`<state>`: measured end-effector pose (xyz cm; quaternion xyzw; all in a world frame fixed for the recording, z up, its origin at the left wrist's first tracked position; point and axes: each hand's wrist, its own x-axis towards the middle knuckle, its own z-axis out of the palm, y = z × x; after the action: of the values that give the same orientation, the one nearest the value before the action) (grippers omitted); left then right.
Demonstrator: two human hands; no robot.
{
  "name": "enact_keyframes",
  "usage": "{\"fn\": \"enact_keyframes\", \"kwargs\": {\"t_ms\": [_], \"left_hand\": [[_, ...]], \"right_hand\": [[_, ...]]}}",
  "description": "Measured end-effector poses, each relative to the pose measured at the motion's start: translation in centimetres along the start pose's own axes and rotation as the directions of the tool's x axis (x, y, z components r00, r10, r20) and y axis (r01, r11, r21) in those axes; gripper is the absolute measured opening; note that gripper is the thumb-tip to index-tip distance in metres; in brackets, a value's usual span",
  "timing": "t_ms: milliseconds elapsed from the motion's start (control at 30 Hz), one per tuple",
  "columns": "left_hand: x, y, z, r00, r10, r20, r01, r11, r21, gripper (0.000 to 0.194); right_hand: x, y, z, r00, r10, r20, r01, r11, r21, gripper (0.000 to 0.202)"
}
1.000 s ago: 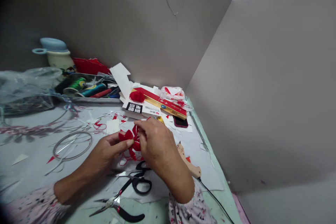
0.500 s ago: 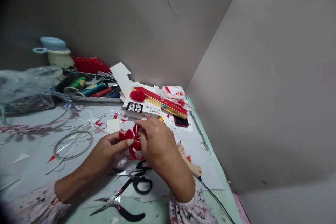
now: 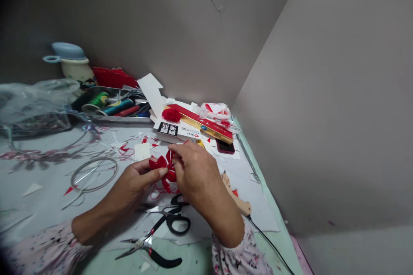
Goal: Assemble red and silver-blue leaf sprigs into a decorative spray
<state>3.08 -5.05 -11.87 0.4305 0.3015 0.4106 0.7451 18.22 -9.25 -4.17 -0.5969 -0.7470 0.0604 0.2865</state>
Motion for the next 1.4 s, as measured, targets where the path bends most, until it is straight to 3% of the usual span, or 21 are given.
{"fn": "enact_keyframes", "kwargs": {"t_ms": [333,1133,1400], "left_hand": [[0.10,-0.23,-0.16,1.000,0.017,-0.001,-0.017,1.000,-0.022,0.010],[0.05,0.16,-0.39,0.996,0.084,-0.021,-0.081,0.990,0.116,0.009],[-0.01,0.57,-0.36,0.992,0.123,-0.025,-0.113,0.961,0.252,0.007]], "right_hand": [[-0.09,0.28,0.25,1.000,-0.010,-0.011,0.010,1.000,0.029,0.034],[-0.26,0.24,-0.06,0.999,-0.029,-0.047,0.030,0.999,0.023,0.032],[-0.13,0.19,0.03,0.998,-0.019,-0.058,0.021,0.999,0.040,0.027]]}}
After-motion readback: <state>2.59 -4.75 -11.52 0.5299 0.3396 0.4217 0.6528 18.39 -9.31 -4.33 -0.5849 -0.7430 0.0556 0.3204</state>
